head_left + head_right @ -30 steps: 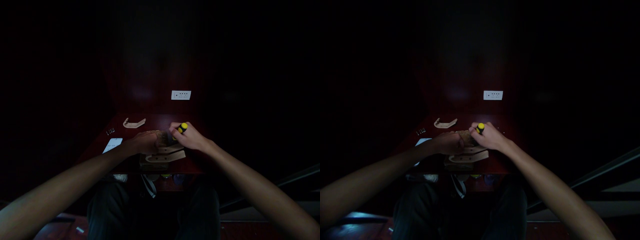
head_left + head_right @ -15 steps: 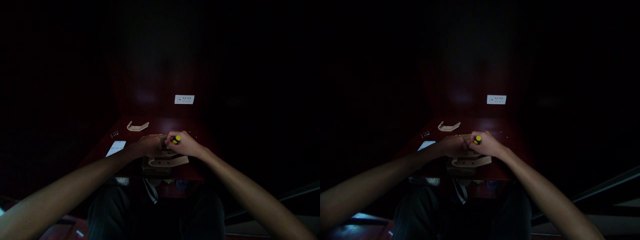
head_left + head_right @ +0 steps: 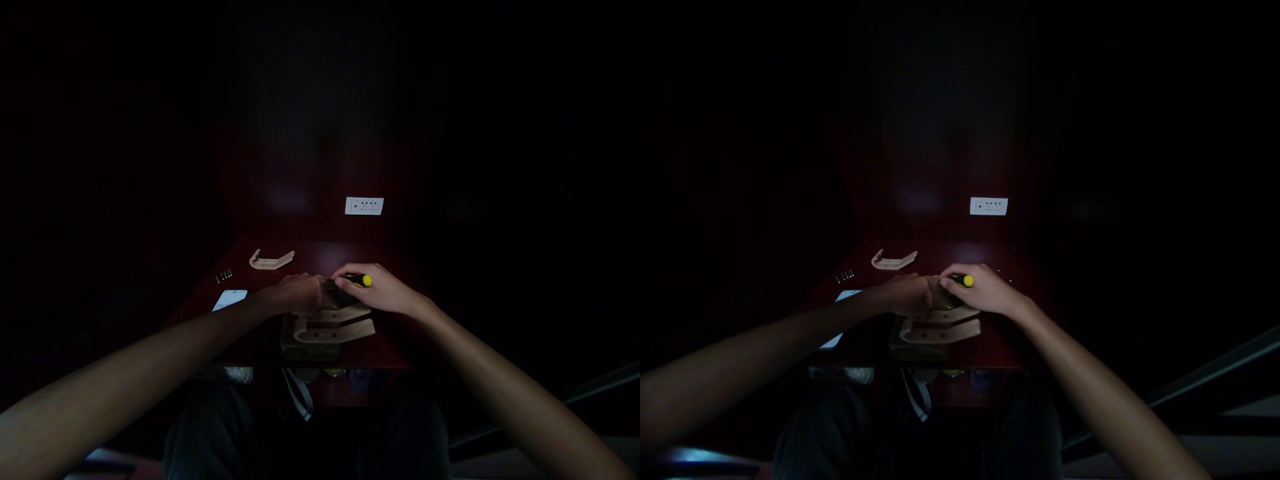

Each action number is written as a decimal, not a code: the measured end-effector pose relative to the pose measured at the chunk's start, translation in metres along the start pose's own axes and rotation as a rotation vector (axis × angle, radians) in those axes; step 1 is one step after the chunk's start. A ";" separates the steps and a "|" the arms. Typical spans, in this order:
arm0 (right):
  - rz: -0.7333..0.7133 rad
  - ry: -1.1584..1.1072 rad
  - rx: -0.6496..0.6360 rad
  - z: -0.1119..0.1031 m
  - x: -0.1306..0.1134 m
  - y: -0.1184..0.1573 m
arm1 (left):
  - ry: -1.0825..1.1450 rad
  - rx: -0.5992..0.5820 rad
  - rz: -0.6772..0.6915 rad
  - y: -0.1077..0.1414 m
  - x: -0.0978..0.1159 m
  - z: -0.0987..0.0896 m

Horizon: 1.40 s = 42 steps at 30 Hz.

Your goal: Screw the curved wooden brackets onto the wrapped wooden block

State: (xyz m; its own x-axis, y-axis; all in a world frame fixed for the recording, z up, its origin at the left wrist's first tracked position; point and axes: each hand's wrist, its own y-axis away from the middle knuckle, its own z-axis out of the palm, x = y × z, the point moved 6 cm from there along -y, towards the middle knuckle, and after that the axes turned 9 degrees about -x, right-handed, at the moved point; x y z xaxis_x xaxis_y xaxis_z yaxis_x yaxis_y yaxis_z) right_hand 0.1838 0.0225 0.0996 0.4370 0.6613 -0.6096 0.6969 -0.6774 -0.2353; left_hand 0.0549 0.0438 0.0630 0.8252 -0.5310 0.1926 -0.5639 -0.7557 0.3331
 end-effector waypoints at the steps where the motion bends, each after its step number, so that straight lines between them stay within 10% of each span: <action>1: 0.027 -0.016 -0.003 0.000 0.004 0.001 | 0.003 0.007 0.008 0.000 -0.002 0.001; 42: 0.067 0.077 -0.367 0.019 -0.007 -0.038 | 0.343 0.148 0.321 0.005 -0.030 0.031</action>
State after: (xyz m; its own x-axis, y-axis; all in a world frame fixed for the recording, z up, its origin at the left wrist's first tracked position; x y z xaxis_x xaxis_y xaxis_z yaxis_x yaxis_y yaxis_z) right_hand 0.1435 0.0372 0.0980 0.5205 0.6509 -0.5526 0.8163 -0.5691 0.0985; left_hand 0.0261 0.0442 0.0305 0.5579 -0.6077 0.5652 -0.7692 -0.6343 0.0772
